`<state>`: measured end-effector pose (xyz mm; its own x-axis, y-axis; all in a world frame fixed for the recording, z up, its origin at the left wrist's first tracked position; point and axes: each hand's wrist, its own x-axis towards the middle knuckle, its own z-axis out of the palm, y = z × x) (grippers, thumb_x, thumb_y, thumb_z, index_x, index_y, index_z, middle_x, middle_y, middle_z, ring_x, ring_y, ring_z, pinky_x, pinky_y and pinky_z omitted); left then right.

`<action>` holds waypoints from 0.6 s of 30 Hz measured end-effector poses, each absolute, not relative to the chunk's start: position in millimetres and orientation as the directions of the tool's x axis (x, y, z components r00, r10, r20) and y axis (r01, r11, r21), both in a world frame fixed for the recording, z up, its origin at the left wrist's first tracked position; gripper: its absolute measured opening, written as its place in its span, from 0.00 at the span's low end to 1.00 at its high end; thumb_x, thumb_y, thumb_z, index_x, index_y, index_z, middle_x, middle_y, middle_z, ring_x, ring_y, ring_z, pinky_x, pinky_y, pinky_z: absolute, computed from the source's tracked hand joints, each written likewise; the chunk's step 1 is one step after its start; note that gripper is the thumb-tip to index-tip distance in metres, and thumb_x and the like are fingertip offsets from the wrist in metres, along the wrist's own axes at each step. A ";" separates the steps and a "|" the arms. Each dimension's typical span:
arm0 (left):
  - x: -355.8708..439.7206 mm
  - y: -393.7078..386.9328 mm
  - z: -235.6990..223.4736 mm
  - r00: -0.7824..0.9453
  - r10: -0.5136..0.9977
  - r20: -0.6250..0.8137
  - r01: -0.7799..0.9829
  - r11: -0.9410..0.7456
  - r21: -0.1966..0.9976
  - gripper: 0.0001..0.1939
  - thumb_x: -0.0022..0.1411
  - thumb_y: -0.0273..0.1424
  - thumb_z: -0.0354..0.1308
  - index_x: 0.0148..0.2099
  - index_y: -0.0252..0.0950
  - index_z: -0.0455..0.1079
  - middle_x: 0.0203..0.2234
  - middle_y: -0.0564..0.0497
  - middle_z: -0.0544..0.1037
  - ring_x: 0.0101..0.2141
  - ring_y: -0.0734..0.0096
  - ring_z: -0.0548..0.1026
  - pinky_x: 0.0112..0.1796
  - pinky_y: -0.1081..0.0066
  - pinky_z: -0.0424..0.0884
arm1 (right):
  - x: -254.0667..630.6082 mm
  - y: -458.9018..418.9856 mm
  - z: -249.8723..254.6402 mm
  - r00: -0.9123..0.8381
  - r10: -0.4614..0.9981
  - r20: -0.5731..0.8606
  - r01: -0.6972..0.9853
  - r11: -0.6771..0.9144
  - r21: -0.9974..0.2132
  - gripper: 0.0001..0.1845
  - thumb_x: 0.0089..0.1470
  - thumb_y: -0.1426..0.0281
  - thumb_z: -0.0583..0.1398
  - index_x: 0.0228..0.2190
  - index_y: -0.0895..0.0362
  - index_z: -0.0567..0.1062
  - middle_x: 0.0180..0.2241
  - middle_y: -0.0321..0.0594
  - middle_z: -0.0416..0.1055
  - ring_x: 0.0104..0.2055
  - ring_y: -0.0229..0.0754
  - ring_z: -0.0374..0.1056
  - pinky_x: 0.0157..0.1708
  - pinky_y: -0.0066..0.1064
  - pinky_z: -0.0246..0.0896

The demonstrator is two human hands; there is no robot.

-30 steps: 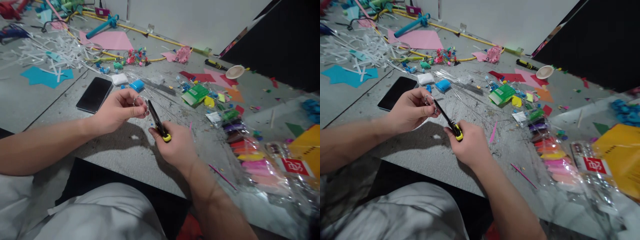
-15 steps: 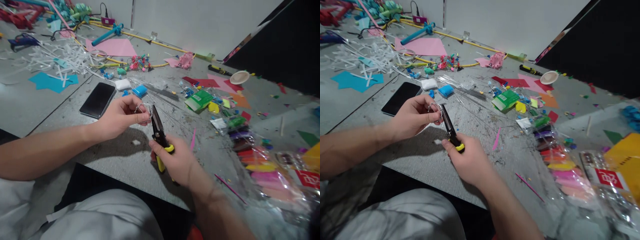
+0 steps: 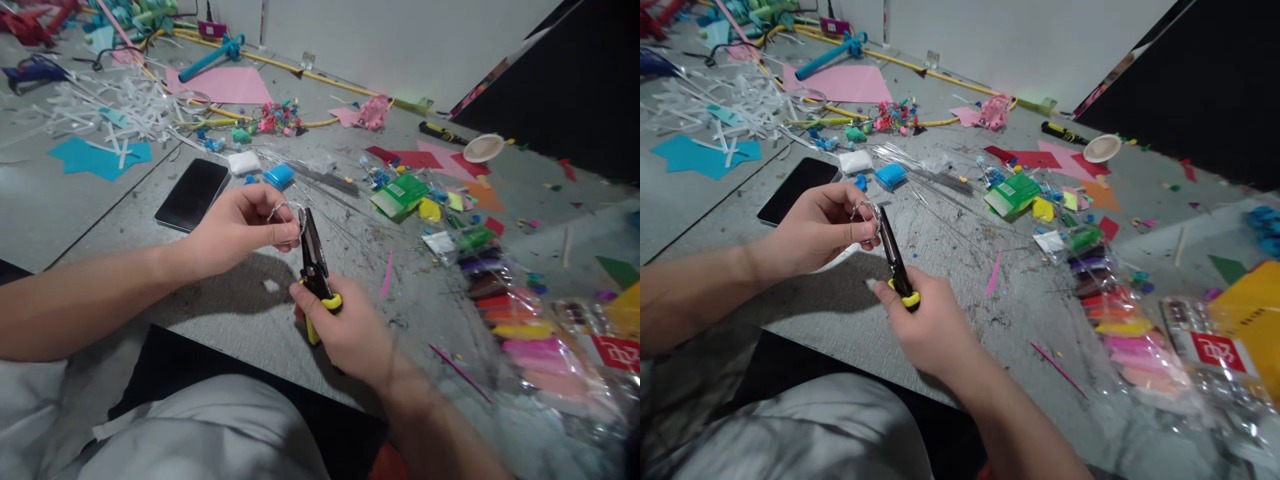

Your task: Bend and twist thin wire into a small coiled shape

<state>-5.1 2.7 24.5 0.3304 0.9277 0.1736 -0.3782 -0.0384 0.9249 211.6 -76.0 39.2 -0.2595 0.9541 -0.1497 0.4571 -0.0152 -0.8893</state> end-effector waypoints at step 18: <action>-8.6 4.0 31.3 0.362 0.904 0.227 -0.442 -0.048 0.896 0.21 0.55 0.36 0.91 0.37 0.38 0.81 0.28 0.53 0.84 0.27 0.71 0.83 0.31 0.71 0.83 | 204.6 -73.6 41.3 -0.269 0.962 -0.041 0.504 0.105 -0.857 0.25 0.66 0.47 0.65 0.25 0.48 0.70 0.21 0.32 0.71 0.25 0.44 0.65 0.28 0.36 0.56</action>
<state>-8.6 4.0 31.3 0.3619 0.9040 0.2275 -0.4422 -0.0483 0.8956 204.6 -73.6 41.3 -0.2688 0.9623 -0.0405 0.5043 0.1048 -0.8571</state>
